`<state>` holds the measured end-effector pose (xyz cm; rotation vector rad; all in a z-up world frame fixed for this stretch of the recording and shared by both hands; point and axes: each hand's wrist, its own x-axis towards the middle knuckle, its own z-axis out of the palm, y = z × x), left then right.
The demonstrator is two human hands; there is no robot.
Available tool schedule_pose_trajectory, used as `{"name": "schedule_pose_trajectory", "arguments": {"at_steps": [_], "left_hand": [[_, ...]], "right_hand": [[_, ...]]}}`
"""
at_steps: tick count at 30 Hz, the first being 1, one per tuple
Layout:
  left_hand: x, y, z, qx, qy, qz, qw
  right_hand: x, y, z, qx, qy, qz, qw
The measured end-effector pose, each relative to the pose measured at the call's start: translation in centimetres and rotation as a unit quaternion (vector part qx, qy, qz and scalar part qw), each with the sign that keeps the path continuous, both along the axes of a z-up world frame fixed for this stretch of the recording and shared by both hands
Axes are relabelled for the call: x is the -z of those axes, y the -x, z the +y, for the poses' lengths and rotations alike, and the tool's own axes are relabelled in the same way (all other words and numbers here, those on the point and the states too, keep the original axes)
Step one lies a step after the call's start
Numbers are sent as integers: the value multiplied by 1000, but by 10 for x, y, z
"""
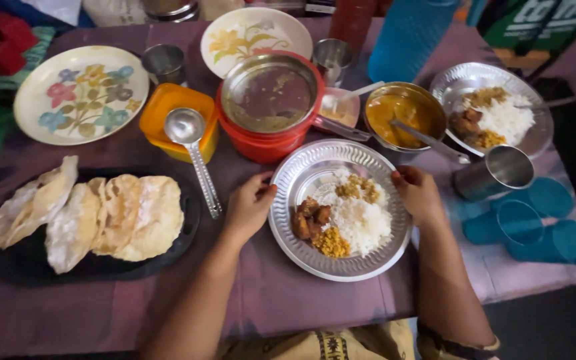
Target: The person serves rice, curry, and various snacks from containers onto plates on a dining table.
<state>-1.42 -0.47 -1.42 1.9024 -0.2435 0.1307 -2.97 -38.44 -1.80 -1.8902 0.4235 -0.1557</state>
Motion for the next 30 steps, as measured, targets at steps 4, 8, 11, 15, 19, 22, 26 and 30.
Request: {"name": "schedule_pose_trajectory", "arguments": {"at_steps": [4,8,11,15,19,22,26,30], "left_hand": [[-71,28,13,-82,-248,-185,947],[-152,47,43,-208,-219,-207,931],[-186,13,84,-308,-248,-299,869],[-203,-75,136,-377,-311,-227,842],[-101,-195,184,-367,-460,-4,809],[-47,-242,219,-328,-428,160,826],[-35,-226,232,-295,-403,186,846],[-25,-235,237,-284,-436,214,827]], "right_hand": [[11,-3,-9,-25,-3,-37,999],[30,-6,-24,-47,34,-41,997],[21,-5,-16,-50,41,-53,996],[6,1,-7,-44,105,-56,992],[20,-3,-15,-41,50,-52,997],[17,-8,-15,-31,-11,-40,999],[11,-3,-11,-41,35,-37,998],[6,-6,-11,-39,37,-22,998]]}}
